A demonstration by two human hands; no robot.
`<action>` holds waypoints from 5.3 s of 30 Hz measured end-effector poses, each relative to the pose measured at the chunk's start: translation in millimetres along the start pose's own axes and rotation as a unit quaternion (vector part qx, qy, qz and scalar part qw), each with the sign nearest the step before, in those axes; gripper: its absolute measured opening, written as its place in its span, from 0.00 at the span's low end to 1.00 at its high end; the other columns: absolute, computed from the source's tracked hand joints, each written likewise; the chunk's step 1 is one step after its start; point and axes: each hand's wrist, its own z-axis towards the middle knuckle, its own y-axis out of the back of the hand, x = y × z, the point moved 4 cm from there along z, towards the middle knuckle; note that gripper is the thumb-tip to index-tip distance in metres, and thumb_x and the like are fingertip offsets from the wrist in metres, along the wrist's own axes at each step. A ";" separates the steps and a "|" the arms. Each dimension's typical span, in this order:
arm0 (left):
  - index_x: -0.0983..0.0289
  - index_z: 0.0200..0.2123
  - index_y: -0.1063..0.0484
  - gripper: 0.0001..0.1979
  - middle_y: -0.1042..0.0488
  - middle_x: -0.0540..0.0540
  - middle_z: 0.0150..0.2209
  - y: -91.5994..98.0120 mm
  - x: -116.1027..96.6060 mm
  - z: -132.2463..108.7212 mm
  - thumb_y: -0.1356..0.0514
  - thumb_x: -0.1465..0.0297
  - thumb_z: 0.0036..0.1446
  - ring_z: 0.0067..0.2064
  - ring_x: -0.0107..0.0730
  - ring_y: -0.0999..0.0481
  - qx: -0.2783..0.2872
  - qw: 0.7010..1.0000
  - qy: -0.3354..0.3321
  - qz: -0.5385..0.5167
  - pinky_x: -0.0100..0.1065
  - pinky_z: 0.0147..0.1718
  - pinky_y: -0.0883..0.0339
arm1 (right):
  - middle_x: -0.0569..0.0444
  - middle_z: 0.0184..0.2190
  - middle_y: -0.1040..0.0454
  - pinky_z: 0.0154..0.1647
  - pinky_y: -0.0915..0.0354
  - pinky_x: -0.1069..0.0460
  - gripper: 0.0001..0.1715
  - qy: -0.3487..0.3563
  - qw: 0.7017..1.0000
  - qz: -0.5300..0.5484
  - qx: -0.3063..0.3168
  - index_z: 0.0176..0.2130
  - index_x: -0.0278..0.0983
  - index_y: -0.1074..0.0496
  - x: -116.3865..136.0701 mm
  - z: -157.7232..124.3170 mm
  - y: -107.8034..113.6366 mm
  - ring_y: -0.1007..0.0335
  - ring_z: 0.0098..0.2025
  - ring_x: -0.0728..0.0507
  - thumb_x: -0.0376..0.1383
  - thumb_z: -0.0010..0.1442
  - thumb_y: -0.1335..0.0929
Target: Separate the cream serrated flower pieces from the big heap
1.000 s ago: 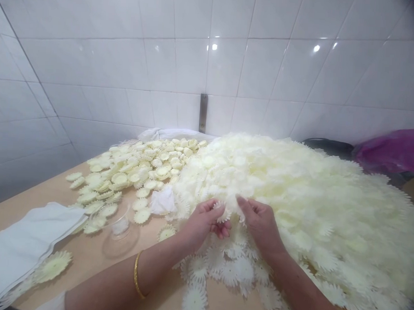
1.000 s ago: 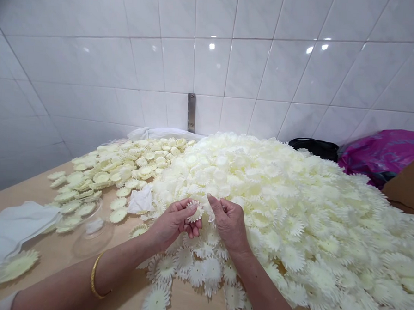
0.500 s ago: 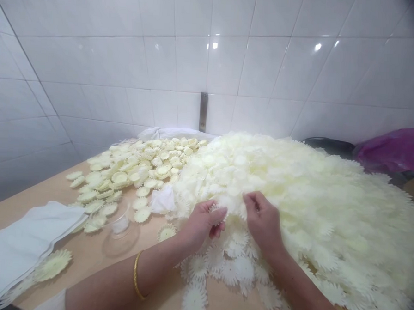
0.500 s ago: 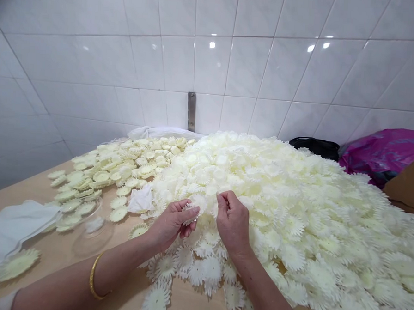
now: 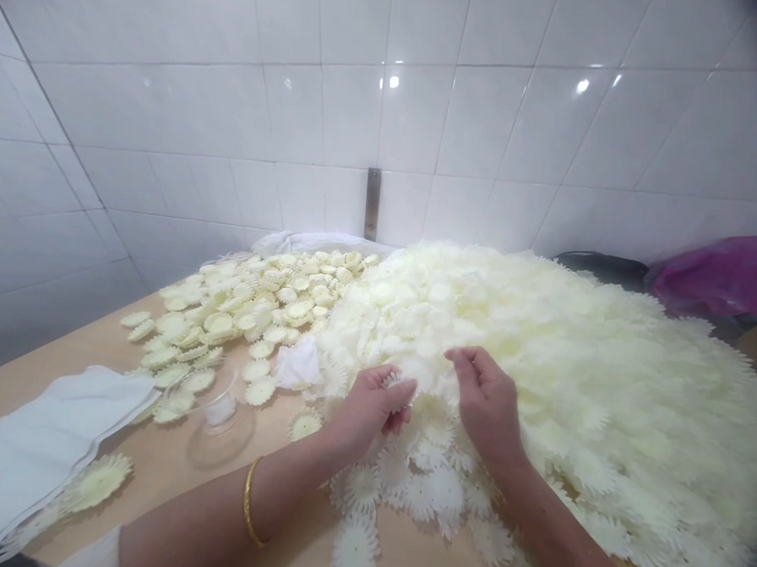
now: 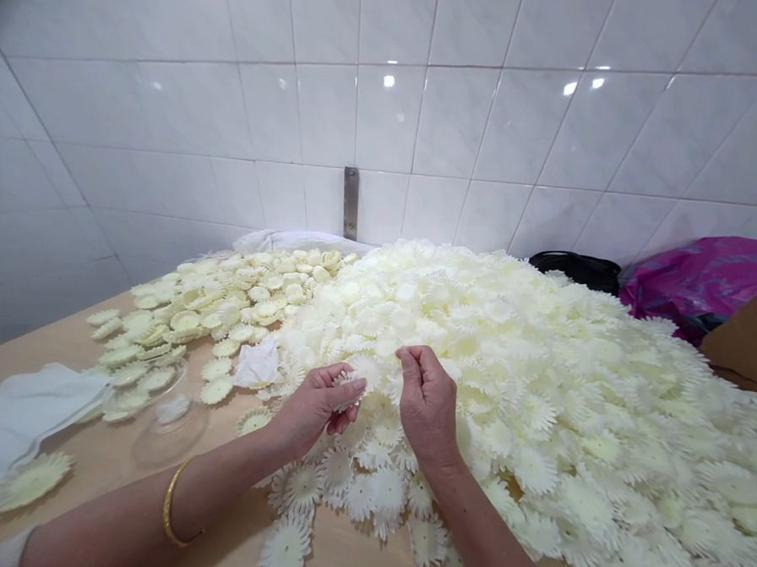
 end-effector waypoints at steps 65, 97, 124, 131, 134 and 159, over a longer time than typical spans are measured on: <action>0.67 0.24 0.38 0.13 0.30 0.52 0.19 1.3 -3.5 8.5 0.35 0.68 0.42 0.17 0.22 0.32 0.066 0.988 0.038 -0.137 0.23 0.16 0.44 | 0.59 0.20 0.39 0.27 0.44 0.54 0.10 -0.001 0.998 0.042 0.052 0.24 0.37 0.40 -2.2 -5.6 -12.4 0.43 0.24 0.49 0.38 0.55 0.38; 0.63 0.16 0.47 0.23 0.50 0.42 0.12 4.9 -6.2 1.8 0.40 0.54 0.43 0.13 0.19 0.43 -0.022 0.999 -0.023 -0.008 0.25 0.12 0.52 | 0.53 0.29 0.30 0.37 0.40 0.51 0.12 0.096 0.974 0.012 0.203 0.30 0.37 0.31 12.8 -12.0 -23.2 0.35 0.35 0.44 0.43 0.56 0.37; 0.64 0.20 0.43 0.16 0.38 0.45 0.15 6.5 -1.7 4.8 0.40 0.61 0.46 0.18 0.23 0.34 -0.016 0.999 -0.004 -0.038 0.25 0.20 0.43 | 0.46 0.39 0.34 0.43 0.41 0.44 0.13 0.156 0.983 -0.091 -0.028 0.43 0.37 0.36 7.0 1.3 1.9 0.38 0.43 0.40 0.32 0.58 0.42; 0.65 0.20 0.40 0.16 0.39 0.46 0.17 2.0 -7.0 4.7 0.39 0.60 0.45 0.19 0.22 0.36 -0.010 0.999 -0.005 -0.053 0.26 0.21 0.42 | 0.49 0.33 0.31 0.40 0.38 0.46 0.13 0.163 0.976 -0.004 0.144 0.39 0.38 0.33 20.5 -10.3 -18.1 0.35 0.38 0.42 0.36 0.61 0.44; 0.65 0.24 0.35 0.12 0.35 0.47 0.21 -0.5 -10.6 3.4 0.39 0.62 0.46 0.22 0.21 0.36 0.007 0.997 -0.018 -0.079 0.25 0.22 0.41 | 0.52 0.32 0.29 0.39 0.35 0.48 0.13 0.146 0.973 -0.016 0.178 0.36 0.44 0.31 23.3 -14.1 -24.1 0.33 0.37 0.43 0.39 0.61 0.43; 0.65 0.25 0.39 0.09 0.32 0.49 0.19 4.1 -3.3 3.8 0.40 0.69 0.49 0.22 0.26 0.29 0.026 0.994 -0.014 -0.109 0.26 0.22 0.40 | 0.47 0.34 0.31 0.34 0.39 0.51 0.12 0.069 0.991 -0.090 -0.068 0.37 0.34 0.34 -5.4 8.5 7.6 0.35 0.36 0.43 0.37 0.56 0.42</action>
